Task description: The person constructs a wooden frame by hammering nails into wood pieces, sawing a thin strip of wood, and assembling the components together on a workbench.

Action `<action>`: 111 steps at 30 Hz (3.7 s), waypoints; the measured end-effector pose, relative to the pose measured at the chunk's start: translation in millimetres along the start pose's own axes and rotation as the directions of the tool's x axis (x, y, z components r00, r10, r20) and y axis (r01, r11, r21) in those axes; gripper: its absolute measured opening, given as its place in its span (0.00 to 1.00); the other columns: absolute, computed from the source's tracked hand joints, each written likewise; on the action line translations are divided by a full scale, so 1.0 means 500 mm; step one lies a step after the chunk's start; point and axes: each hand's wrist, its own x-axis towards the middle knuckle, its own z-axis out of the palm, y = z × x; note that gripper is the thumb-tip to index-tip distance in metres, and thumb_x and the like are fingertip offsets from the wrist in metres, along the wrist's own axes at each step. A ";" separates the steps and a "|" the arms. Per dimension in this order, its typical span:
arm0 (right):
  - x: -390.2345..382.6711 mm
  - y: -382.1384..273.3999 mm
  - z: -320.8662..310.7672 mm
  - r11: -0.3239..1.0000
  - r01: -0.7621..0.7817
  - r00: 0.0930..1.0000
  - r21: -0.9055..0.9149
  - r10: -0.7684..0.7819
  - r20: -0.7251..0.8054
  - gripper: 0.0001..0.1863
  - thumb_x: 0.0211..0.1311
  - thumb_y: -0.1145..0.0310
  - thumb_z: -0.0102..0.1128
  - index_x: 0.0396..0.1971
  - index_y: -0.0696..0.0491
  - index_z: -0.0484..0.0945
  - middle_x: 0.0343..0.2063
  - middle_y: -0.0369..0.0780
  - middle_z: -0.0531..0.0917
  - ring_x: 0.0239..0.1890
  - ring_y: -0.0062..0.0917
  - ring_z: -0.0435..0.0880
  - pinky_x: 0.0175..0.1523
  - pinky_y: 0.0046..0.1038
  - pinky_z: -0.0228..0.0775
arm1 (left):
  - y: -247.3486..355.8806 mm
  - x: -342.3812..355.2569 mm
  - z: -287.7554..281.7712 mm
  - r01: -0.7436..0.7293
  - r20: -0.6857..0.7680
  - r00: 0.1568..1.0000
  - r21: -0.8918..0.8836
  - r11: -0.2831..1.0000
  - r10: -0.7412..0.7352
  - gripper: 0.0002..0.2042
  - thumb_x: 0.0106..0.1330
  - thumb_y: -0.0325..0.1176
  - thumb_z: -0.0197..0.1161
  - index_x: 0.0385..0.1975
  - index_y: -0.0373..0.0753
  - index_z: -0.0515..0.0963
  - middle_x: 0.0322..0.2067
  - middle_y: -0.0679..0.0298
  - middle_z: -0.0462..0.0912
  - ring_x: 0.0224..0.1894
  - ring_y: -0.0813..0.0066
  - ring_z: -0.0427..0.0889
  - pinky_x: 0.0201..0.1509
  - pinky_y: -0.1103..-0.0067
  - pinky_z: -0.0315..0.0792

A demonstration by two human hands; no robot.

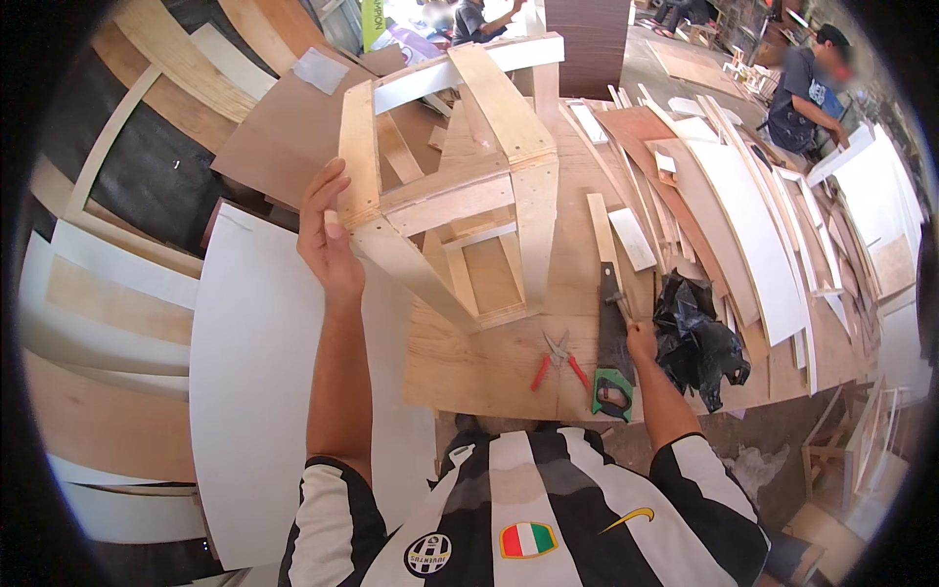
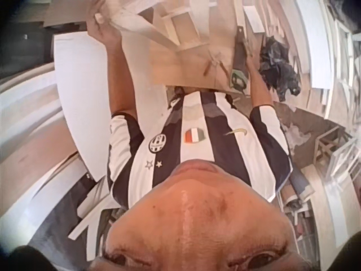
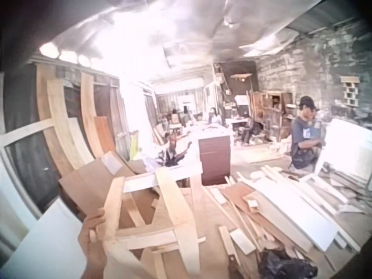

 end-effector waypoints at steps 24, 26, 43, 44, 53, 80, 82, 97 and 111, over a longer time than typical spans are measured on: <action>-0.419 -0.753 -0.241 0.622 0.727 0.621 0.291 -0.415 -0.665 0.46 0.56 0.68 0.80 0.72 0.58 0.64 0.64 0.51 0.75 0.65 0.40 0.77 0.67 0.38 0.70 | -0.518 0.191 0.126 0.718 0.432 0.646 -0.623 0.310 -0.630 0.27 0.83 0.52 0.50 0.66 0.35 0.76 0.61 0.59 0.82 0.63 0.69 0.79 0.72 0.70 0.68; -0.421 -0.772 -0.248 0.650 0.682 0.668 0.336 -0.364 -0.649 0.44 0.55 0.69 0.80 0.70 0.58 0.67 0.60 0.51 0.79 0.61 0.40 0.81 0.65 0.38 0.73 | -0.529 0.186 0.101 0.726 0.453 0.645 -0.615 0.309 -0.615 0.27 0.83 0.51 0.51 0.65 0.33 0.77 0.60 0.58 0.82 0.63 0.69 0.80 0.71 0.70 0.69; -0.080 -0.790 -0.402 0.417 0.779 0.594 0.468 -0.730 -0.338 0.40 0.62 0.85 0.65 0.75 0.54 0.66 0.65 0.46 0.79 0.63 0.38 0.83 0.63 0.35 0.80 | -0.278 0.099 0.020 0.655 0.191 0.712 -0.527 0.541 -0.675 0.28 0.86 0.51 0.42 0.70 0.33 0.71 0.69 0.55 0.74 0.73 0.67 0.67 0.79 0.70 0.56; -0.061 -0.791 -0.407 0.412 0.768 0.597 0.491 -0.739 -0.313 0.41 0.61 0.86 0.64 0.75 0.53 0.65 0.64 0.46 0.79 0.64 0.37 0.82 0.63 0.36 0.80 | -0.268 0.087 0.015 0.664 0.163 0.723 -0.429 0.612 -0.671 0.29 0.86 0.51 0.42 0.71 0.33 0.69 0.69 0.54 0.73 0.73 0.67 0.67 0.79 0.70 0.56; -0.073 -0.748 -0.309 0.549 0.736 0.674 0.397 -0.538 -0.506 0.30 0.73 0.61 0.66 0.70 0.56 0.71 0.59 0.48 0.83 0.56 0.34 0.85 0.57 0.36 0.79 | -0.275 -0.031 0.029 0.654 0.023 0.755 -0.103 0.750 -0.655 0.34 0.85 0.56 0.42 0.73 0.29 0.63 0.68 0.50 0.75 0.72 0.62 0.72 0.78 0.68 0.60; -0.202 -0.591 -0.264 0.481 0.752 0.636 0.450 -0.708 -0.307 0.32 0.57 0.73 0.74 0.64 0.54 0.75 0.48 0.46 0.84 0.37 0.38 0.88 0.42 0.37 0.80 | -0.263 -0.244 0.097 0.645 0.053 0.761 0.038 0.763 -0.646 0.19 0.82 0.36 0.58 0.59 0.24 0.78 0.51 0.53 0.87 0.53 0.70 0.84 0.60 0.75 0.77; -0.195 -0.590 -0.269 0.462 0.767 0.614 0.445 -0.729 -0.301 0.33 0.57 0.73 0.74 0.64 0.54 0.76 0.48 0.46 0.84 0.36 0.38 0.88 0.41 0.37 0.80 | -0.225 -0.249 0.107 0.628 0.001 0.777 0.045 0.777 -0.629 0.18 0.81 0.35 0.59 0.58 0.24 0.79 0.50 0.54 0.87 0.53 0.70 0.84 0.60 0.75 0.77; -0.199 -0.587 -0.249 0.486 0.778 0.615 0.398 -0.719 -0.325 0.27 0.61 0.79 0.70 0.62 0.58 0.78 0.41 0.46 0.83 0.29 0.30 0.85 0.32 0.29 0.78 | -0.165 -0.295 0.095 0.697 -0.054 0.716 0.008 0.717 -0.696 0.13 0.79 0.34 0.62 0.50 0.29 0.82 0.32 0.68 0.84 0.32 0.85 0.74 0.36 0.81 0.71; -0.239 -0.571 -0.154 0.728 0.638 0.746 0.251 -0.504 -0.435 0.25 0.65 0.70 0.71 0.59 0.62 0.78 0.39 0.51 0.86 0.32 0.38 0.89 0.33 0.35 0.80 | -0.194 -0.395 0.048 0.677 0.212 0.683 0.173 0.715 -0.699 0.17 0.77 0.34 0.62 0.60 0.32 0.79 0.39 0.50 0.89 0.40 0.64 0.90 0.43 0.72 0.84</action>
